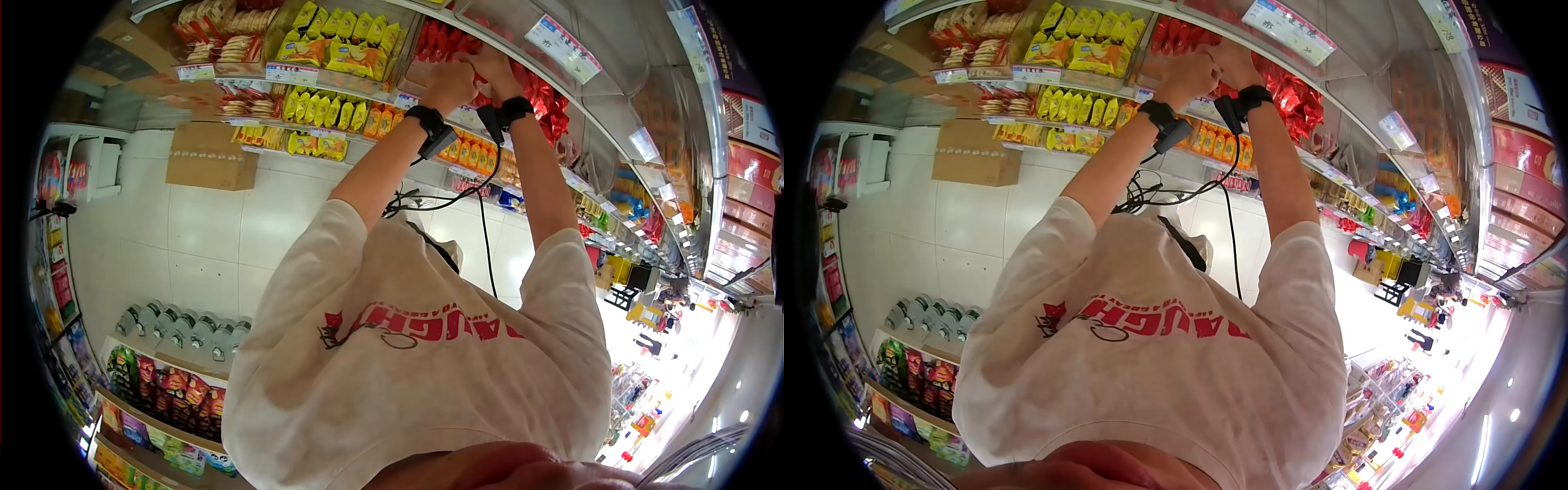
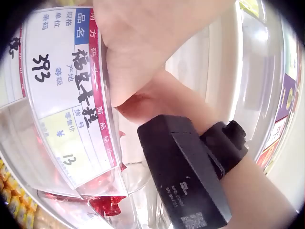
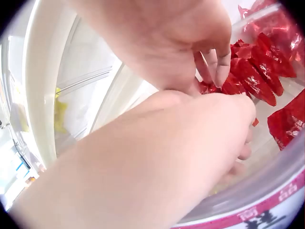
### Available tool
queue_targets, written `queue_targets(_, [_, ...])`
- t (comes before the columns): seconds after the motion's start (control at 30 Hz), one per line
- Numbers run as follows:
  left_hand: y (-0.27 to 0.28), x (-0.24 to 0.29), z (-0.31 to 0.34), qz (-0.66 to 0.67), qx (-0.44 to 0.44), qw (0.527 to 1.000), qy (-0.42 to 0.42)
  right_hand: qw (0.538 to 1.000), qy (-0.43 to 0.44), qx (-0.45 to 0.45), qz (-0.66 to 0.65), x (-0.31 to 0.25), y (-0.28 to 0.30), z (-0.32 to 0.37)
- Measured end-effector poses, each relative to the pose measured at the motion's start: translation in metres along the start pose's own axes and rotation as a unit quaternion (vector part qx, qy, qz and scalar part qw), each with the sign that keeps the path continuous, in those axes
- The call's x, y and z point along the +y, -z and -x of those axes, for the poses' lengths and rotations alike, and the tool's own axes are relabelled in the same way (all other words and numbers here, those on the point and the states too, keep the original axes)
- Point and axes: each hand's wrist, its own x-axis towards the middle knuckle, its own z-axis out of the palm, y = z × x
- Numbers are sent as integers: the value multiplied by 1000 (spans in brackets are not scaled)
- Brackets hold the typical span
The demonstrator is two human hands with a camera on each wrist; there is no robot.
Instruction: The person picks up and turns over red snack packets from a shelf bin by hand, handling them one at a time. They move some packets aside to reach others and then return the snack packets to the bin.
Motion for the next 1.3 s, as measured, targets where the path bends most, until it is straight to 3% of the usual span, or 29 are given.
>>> queue_targets(0.1, [1, 4, 3, -4, -4, 1000, 9, 999, -32, 23, -24, -1, -1, 3])
queue_targets(0.23, [12, 6, 4, 11, -3, 1000, 27, 994, -75, -27, -75, 1, 6, 1])
queue_targets(0.3, [19, 10, 8, 18, -19, 998, 49, 993, -70, 5, -92, -6, 14, 17])
queue_targets(0.4, [28, 11, 5, 13, -46, 996, 81, 986, 47, 157, -32, 15, 10, 32])
queue_targets(0.43, [22, 9, 2, 11, -47, 995, 91, 988, -34, 102, -114, -2, 20, 52])
queue_targets(0.47, [16, 7, -1, 8, -47, 994, 99, 996, -42, 37, -76, -4, 24, 64])
queue_targets(0.57, [-4, -4, -7, 23, -20, 997, 72, 993, -61, -99, 13, 34, 2, 71])
queue_targets(0.6, [-40, -26, -18, 41, 28, 999, 15, 989, -64, -133, 35, 45, -6, 70])
queue_targets(0.7, [-10, -15, -8, 63, -3, 998, -11, 994, -88, -52, -32, 2, 8, 91])
queue_targets(0.73, [-7, -14, -10, 48, -24, 999, -9, 997, -34, -65, 27, 7, 6, 83])
queue_targets(0.83, [-6, -18, -12, 73, -32, 992, -102, 994, -69, -19, 88, 4, -1, 87])
queue_targets(0.97, [14, -3, -8, 61, -109, 992, 3, 995, -9, -43, 95, 4, -1, 80])
queue_targets(1.03, [-5, -21, -17, 17, -100, 994, 39, 990, 10, -64, 125, -10, 7, 88])
queue_targets(1.1, [-11, -40, -18, 76, -87, 993, -14, 995, 25, -21, 99, -7, 4, 93])
queue_targets(1.13, [-19, -54, -29, 31, -86, 994, -64, 995, 7, 31, 95, 5, -12, 89])
queue_targets(1.23, [1, -34, -28, 54, -109, 987, -109, 999, -18, 13, 33, 5, -4, 95])
queue_targets(1.27, [6, -31, -25, 141, -130, 975, -110, 999, 9, -13, -35, -1, 11, 109])
queue_targets(1.3, [8, -23, -20, 109, -95, 980, -134, 997, 58, 38, -45, 2, 5, 116])
